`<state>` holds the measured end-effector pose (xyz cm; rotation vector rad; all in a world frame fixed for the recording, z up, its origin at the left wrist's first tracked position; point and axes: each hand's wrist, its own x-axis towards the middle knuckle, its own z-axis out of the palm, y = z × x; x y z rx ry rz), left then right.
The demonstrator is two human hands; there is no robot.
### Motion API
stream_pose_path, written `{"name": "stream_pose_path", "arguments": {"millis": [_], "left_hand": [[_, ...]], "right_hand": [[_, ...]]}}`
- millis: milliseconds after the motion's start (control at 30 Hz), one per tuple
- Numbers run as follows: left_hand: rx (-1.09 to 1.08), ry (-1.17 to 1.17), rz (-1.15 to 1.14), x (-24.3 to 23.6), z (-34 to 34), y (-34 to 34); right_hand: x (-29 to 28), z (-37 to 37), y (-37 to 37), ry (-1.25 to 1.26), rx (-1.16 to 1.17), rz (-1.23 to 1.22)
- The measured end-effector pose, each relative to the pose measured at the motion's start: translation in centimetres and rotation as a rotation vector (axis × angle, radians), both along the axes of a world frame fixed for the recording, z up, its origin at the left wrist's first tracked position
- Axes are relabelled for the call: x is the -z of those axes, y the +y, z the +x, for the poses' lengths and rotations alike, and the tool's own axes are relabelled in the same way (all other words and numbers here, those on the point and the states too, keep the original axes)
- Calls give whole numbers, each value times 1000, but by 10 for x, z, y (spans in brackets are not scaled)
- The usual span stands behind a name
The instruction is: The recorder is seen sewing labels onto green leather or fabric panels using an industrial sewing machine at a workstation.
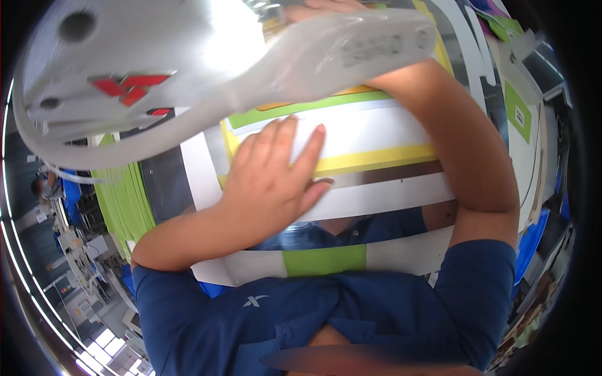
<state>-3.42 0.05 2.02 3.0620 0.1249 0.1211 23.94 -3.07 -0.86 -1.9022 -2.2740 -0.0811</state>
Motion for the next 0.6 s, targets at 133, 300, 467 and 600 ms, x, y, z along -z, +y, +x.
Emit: {"name": "stream_pose_path", "arguments": {"millis": [133, 300, 467, 600], "left_hand": [[32, -88, -172, 3, 25, -14], [9, -92, -188, 15, 24, -2], [26, -153, -149, 24, 25, 0], [19, -161, -141, 25, 25, 1]], "right_hand": [[-16, -4, -12, 12, -62, 110], [-12, -4, -13, 128, -63, 224], [-25, -14, -11, 124, -60, 151], [-34, -17, -13, 161, 44, 15]]}}
